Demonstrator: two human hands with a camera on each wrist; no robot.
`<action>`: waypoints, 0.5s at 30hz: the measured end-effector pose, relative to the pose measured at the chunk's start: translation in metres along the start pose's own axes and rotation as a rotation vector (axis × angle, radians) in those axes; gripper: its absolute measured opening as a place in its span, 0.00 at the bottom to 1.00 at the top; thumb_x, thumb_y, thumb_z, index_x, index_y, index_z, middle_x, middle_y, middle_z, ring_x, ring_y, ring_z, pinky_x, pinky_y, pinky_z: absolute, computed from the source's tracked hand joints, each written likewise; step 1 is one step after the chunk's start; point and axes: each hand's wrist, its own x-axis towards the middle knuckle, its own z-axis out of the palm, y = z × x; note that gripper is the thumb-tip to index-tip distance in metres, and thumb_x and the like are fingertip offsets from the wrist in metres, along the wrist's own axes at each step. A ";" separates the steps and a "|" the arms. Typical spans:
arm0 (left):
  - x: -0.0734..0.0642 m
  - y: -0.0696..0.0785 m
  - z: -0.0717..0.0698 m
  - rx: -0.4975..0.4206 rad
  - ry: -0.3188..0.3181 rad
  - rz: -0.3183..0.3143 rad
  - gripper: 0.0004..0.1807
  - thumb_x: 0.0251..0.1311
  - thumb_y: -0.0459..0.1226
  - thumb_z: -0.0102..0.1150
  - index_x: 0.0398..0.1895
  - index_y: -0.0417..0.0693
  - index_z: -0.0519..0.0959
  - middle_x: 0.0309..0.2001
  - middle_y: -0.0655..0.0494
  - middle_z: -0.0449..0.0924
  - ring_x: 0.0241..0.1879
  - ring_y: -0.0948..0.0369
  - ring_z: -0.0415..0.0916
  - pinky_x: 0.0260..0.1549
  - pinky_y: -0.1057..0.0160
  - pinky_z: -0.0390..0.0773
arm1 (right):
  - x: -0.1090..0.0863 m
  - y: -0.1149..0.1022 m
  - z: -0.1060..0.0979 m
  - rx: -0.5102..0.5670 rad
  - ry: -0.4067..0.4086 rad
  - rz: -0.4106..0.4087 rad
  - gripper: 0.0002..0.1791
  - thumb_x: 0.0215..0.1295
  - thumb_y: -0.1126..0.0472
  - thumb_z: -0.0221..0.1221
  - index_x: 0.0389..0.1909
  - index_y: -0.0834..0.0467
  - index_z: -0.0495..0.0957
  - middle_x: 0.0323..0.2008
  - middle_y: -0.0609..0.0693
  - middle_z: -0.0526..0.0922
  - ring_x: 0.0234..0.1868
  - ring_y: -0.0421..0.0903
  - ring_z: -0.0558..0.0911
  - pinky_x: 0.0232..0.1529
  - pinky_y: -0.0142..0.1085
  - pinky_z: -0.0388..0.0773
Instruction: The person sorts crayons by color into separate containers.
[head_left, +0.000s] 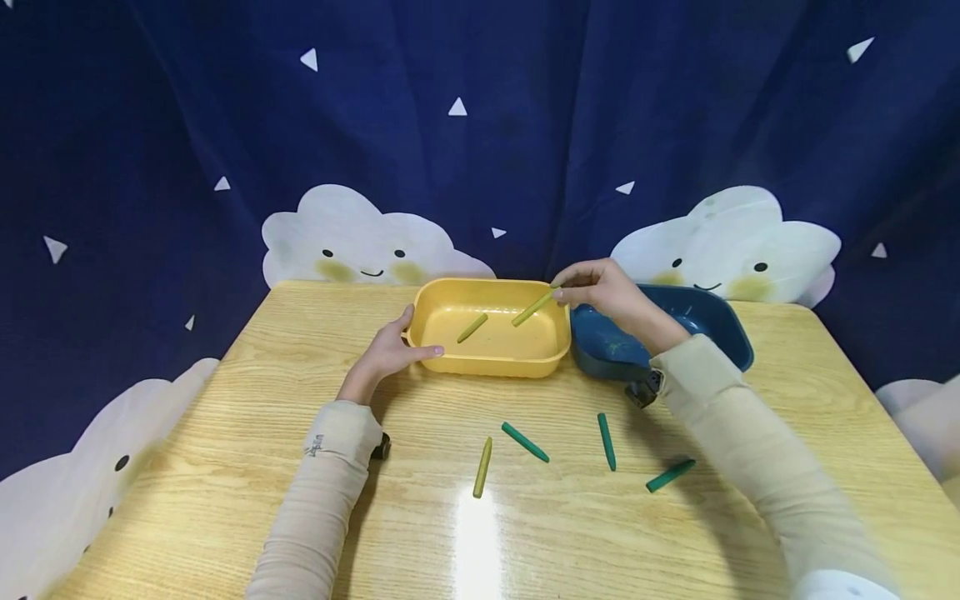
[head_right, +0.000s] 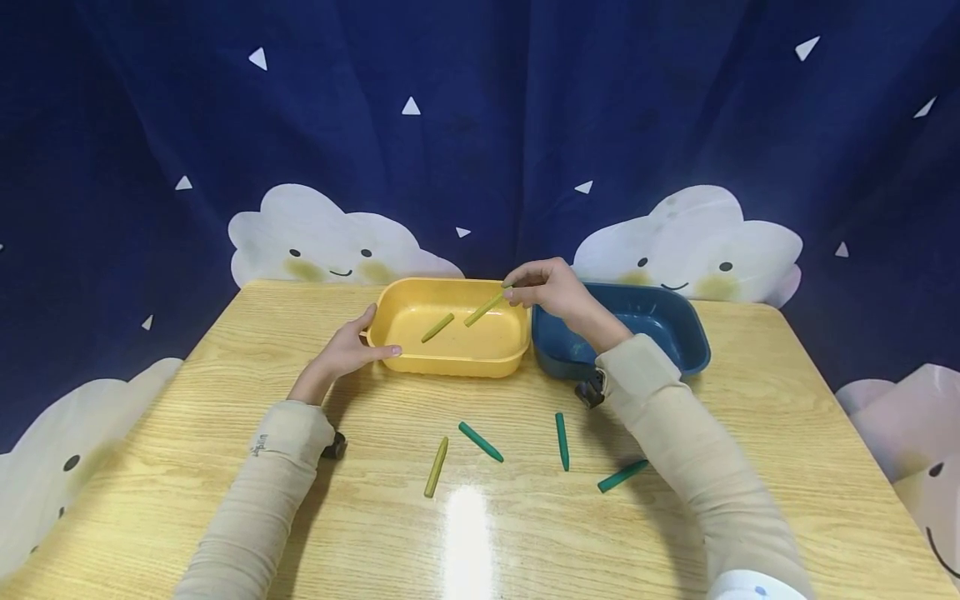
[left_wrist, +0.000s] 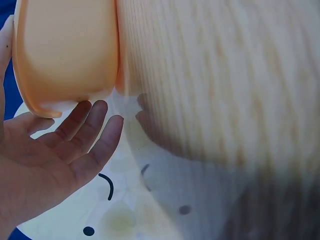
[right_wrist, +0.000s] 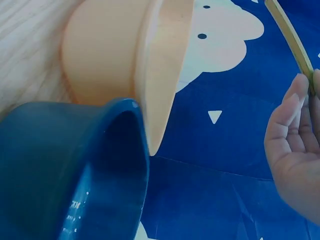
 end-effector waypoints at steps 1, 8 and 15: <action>0.000 0.000 0.000 0.001 0.003 0.001 0.60 0.46 0.50 0.69 0.72 0.43 0.37 0.69 0.41 0.51 0.59 0.50 0.62 0.60 0.52 0.61 | 0.002 0.000 0.000 -0.001 0.007 0.000 0.10 0.58 0.66 0.61 0.39 0.66 0.80 0.27 0.47 0.82 0.29 0.43 0.80 0.32 0.34 0.78; -0.001 0.002 0.000 -0.001 0.009 0.008 0.59 0.46 0.48 0.69 0.72 0.41 0.38 0.68 0.41 0.52 0.63 0.51 0.58 0.62 0.51 0.58 | 0.018 -0.003 0.000 0.027 0.072 -0.002 0.08 0.57 0.68 0.61 0.38 0.66 0.81 0.25 0.48 0.83 0.26 0.44 0.79 0.29 0.34 0.78; -0.001 0.001 0.001 -0.049 0.014 0.030 0.58 0.48 0.44 0.69 0.71 0.39 0.38 0.70 0.41 0.45 0.65 0.50 0.55 0.62 0.54 0.58 | 0.036 -0.007 0.001 0.072 0.109 0.019 0.11 0.56 0.69 0.61 0.40 0.71 0.79 0.25 0.47 0.82 0.26 0.44 0.79 0.28 0.32 0.77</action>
